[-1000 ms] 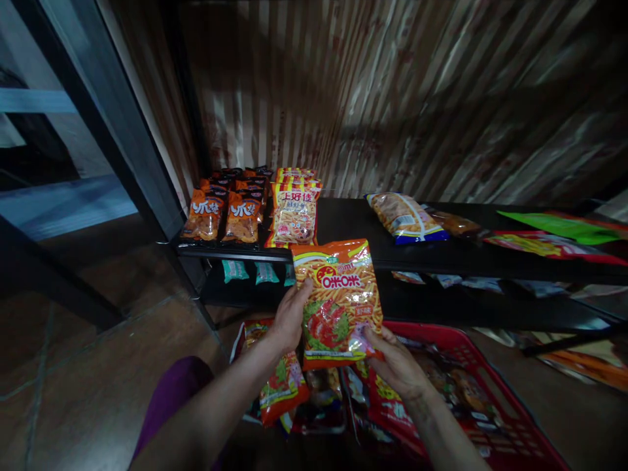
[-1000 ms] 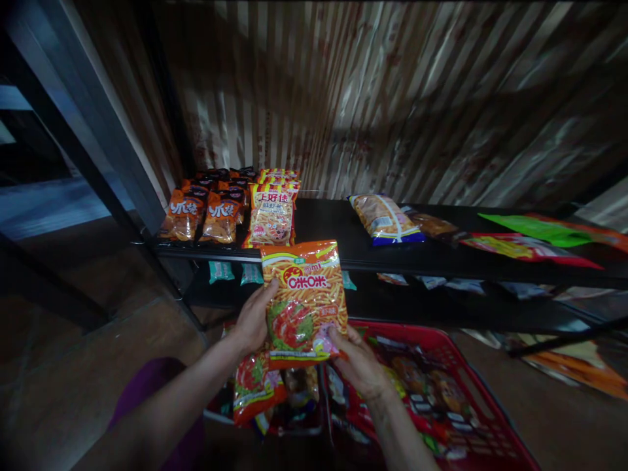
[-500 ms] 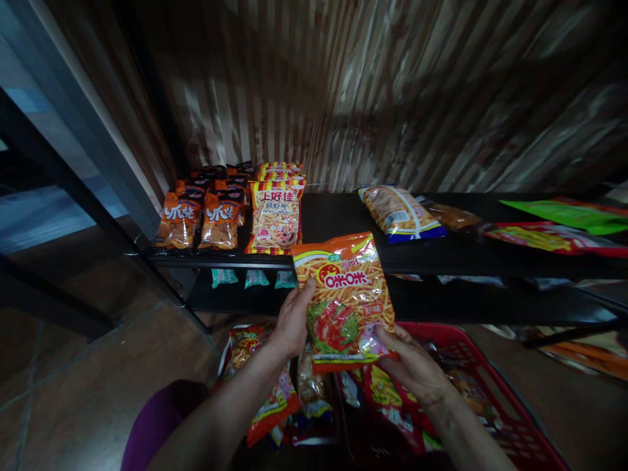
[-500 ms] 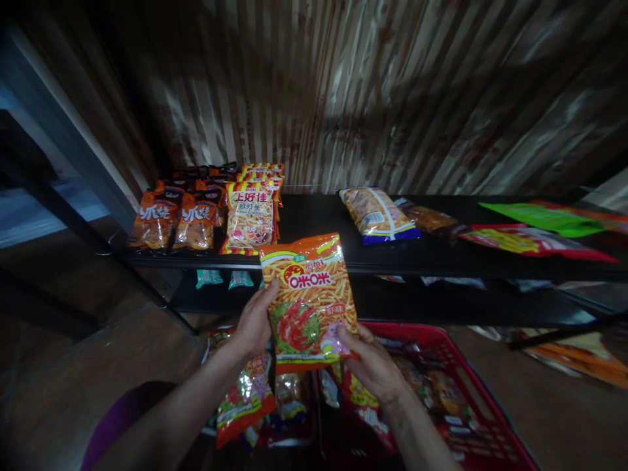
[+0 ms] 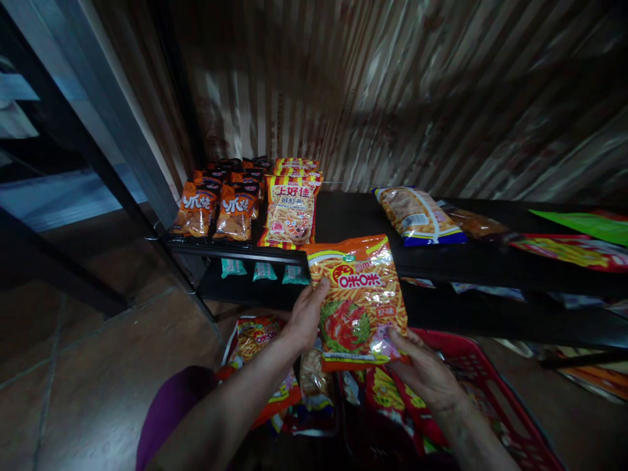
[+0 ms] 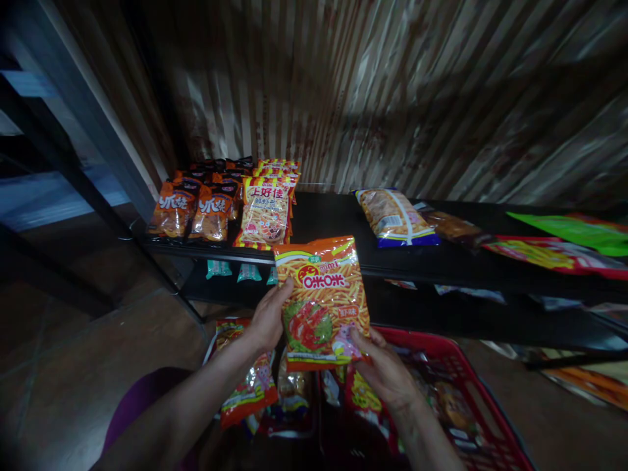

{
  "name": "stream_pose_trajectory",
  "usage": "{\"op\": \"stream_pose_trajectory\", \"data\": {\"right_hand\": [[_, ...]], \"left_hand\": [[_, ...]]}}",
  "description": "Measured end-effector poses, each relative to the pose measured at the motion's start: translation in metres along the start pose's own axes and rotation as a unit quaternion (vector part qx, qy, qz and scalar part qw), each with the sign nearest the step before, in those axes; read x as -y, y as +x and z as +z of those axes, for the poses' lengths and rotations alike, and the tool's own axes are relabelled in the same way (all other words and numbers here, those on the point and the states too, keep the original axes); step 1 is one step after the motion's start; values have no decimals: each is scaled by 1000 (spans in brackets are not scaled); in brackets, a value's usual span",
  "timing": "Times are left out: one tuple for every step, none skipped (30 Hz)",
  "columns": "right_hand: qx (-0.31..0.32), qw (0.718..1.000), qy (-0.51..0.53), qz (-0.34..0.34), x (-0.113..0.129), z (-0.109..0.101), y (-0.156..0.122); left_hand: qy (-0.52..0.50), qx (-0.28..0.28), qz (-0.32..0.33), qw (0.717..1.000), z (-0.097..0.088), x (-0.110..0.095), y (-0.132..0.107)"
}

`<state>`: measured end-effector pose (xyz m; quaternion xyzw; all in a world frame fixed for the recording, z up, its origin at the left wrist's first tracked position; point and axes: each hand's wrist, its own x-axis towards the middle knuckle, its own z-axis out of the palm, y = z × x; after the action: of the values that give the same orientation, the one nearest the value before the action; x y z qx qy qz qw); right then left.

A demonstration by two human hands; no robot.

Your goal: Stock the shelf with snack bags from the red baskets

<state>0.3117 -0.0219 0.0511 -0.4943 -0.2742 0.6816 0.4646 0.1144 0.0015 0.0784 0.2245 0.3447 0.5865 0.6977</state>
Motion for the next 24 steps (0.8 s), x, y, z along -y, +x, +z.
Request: {"op": "stream_pose_trajectory", "data": {"right_hand": [[-1,1000,4,1,-2,-2,-2],[-3,1000,7,0,-4,-3,-4],[-4,1000,8,0,-6,-3,-8],[-3,1000,6,2,-8,-3,-12],[1,1000,2,8,-9,-2,-16],[8,1000,-1,15,-11,-1,-20],[18,1000,-1,21,-13,1,-24],[27,999,2,25,-15,2,-26],[35,999,8,25,-19,2,-28],[39,999,15,24,-24,3,-28],[41,999,21,24,-29,3,-27],[44,998,25,27,-33,4,-26],[49,998,28,31,-38,4,-24],[56,997,29,35,-41,4,-22],[65,997,30,37,-44,5,-20],[73,996,31,38,-46,6,-18],[80,996,31,39,-47,6,-16],[85,995,32,39,-47,6,-14],[87,995,31,41,-47,6,-12],[88,995,30,43,-48,5,-11],[86,995,29,44,-48,4,-9],[81,995,28,43,-48,2,-8],[74,996,29,40,-49,0,-7],[67,997,29,36,-50,-3,-6]], "left_hand": [[4,3,0,1000,0,3,-1],[8,8,-1,1000,-1,6,-2],[13,10,-5,1000,-1,9,-3],[19,10,-11,1000,-1,11,-5],[23,9,-19,1000,-2,14,-7],[21,5,-30,999,-3,17,-10],[17,0,-40,999,-4,19,-13],[10,-8,-50,999,-6,21,-17],[6,-19,-58,998,-9,23,-20],[6,-31,-64,997,-13,24,-22],[9,-44,-67,997,-17,25,-25],[14,-54,-66,996,-21,26,-27],[18,-59,-64,996,-26,27,-28],[21,-60,-62,996,-30,27,-29],[23,-58,-60,996,-34,27,-29],[24,-56,-61,996,-37,28,-28],[27,-55,-61,996,-40,28,-27],[32,-55,-60,996,-42,29,-26],[36,-55,-58,996,-43,29,-25],[40,-55,-53,996,-43,29,-24],[42,-54,-47,997,-43,29,-24],[42,-53,-40,997,-41,29,-23],[39,-55,-31,997,-39,29,-23],[34,-59,-22,997,-37,29,-23]]}}
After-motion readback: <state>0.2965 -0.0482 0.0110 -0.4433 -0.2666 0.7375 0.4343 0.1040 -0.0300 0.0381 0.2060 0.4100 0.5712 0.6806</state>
